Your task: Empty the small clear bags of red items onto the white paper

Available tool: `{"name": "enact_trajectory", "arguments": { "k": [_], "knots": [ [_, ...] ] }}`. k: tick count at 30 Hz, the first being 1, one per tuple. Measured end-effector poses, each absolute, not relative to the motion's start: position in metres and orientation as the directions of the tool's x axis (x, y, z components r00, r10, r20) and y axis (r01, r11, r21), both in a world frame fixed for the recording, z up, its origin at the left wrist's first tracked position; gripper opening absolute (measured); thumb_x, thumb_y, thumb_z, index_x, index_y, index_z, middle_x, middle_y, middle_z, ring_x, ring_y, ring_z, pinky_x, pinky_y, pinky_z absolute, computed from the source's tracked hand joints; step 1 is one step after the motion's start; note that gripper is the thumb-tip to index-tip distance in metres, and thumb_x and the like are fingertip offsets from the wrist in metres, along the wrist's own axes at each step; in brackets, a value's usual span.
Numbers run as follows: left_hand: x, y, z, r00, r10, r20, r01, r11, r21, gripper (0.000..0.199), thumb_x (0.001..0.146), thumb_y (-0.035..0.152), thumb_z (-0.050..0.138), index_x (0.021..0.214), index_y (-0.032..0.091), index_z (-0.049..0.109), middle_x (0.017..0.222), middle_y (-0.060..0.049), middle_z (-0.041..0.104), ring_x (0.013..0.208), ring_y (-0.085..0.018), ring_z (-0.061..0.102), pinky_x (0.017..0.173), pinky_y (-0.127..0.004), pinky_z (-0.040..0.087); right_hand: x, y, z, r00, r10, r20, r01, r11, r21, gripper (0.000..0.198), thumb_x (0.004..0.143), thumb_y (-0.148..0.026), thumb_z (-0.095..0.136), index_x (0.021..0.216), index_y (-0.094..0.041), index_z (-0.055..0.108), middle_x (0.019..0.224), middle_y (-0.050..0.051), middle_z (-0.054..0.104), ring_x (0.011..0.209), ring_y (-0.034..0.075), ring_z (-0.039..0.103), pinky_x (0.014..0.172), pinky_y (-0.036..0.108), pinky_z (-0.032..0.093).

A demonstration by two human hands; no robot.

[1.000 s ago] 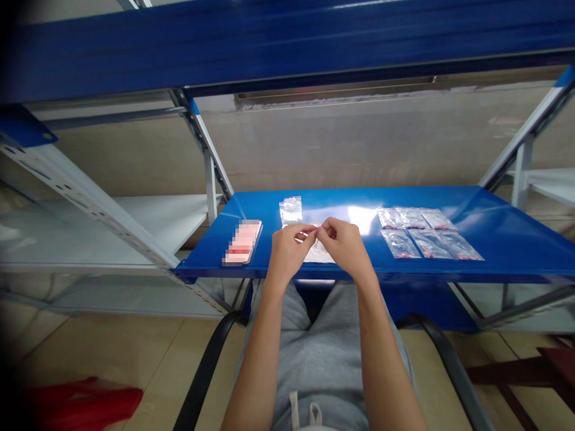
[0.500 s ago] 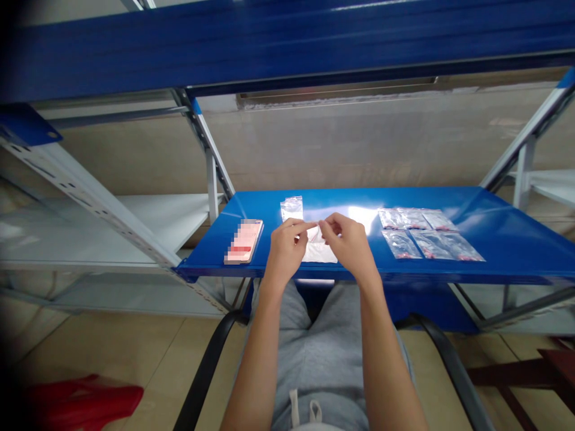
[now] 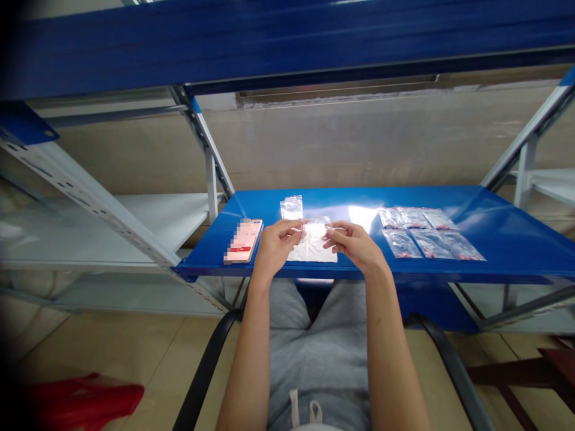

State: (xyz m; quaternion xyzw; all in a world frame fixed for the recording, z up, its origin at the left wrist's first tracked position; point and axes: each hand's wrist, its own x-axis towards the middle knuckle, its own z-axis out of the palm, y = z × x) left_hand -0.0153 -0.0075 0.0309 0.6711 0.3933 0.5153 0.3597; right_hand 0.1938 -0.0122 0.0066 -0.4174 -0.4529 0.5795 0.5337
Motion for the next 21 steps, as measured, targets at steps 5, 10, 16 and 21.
{"name": "enact_trajectory", "arguments": {
  "k": [5,10,16,21],
  "knots": [
    [-0.018,-0.0047,0.0262,0.207,0.908,0.363,0.193,-0.402,0.895,0.031,0.083,0.012,0.067,0.111,0.018,0.079,0.098,-0.006,0.078,0.071,-0.012,0.065,0.064,-0.022,0.052,0.1943,-0.0077,0.0006,-0.069,0.998,-0.008,-0.278,-0.027,-0.96,0.037,0.063,-0.038,0.094,0.084,-0.016,0.074,0.076,0.003,0.073,0.062,0.01,0.067,0.056,0.016,0.053],
    [-0.0198,-0.0073,0.0299,0.19,0.911,0.366,0.207,-0.401,0.892,0.03,0.084,0.015,0.067,0.112,0.018,0.079,0.096,-0.007,0.078,0.071,-0.012,0.065,0.064,-0.021,0.051,0.1938,-0.0084,0.001,-0.098,0.993,-0.065,-0.297,-0.092,-0.95,0.045,0.063,-0.046,0.093,0.092,-0.017,0.076,0.083,0.007,0.077,0.071,0.016,0.074,0.057,0.019,0.057],
    [-0.019,-0.0068,0.0291,0.192,0.908,0.371,0.196,-0.406,0.893,0.03,0.084,0.017,0.067,0.112,0.018,0.079,0.095,-0.007,0.078,0.073,-0.013,0.066,0.065,-0.021,0.052,0.1968,-0.0072,-0.0032,-0.054,0.997,-0.057,-0.296,-0.07,-0.953,0.043,0.061,-0.045,0.095,0.088,-0.017,0.078,0.08,0.006,0.077,0.071,0.016,0.074,0.058,0.019,0.057],
    [-0.0167,-0.0053,0.0259,0.187,0.915,0.357,0.176,-0.389,0.904,0.032,0.086,0.02,0.066,0.115,0.018,0.078,0.095,-0.005,0.077,0.073,-0.012,0.066,0.064,-0.02,0.052,0.195,-0.0083,-0.0012,0.046,0.999,0.013,-0.187,0.022,-0.982,0.039,0.068,-0.047,0.09,0.089,-0.017,0.077,0.083,0.008,0.078,0.076,0.018,0.075,0.06,0.019,0.058]
  ]
}}
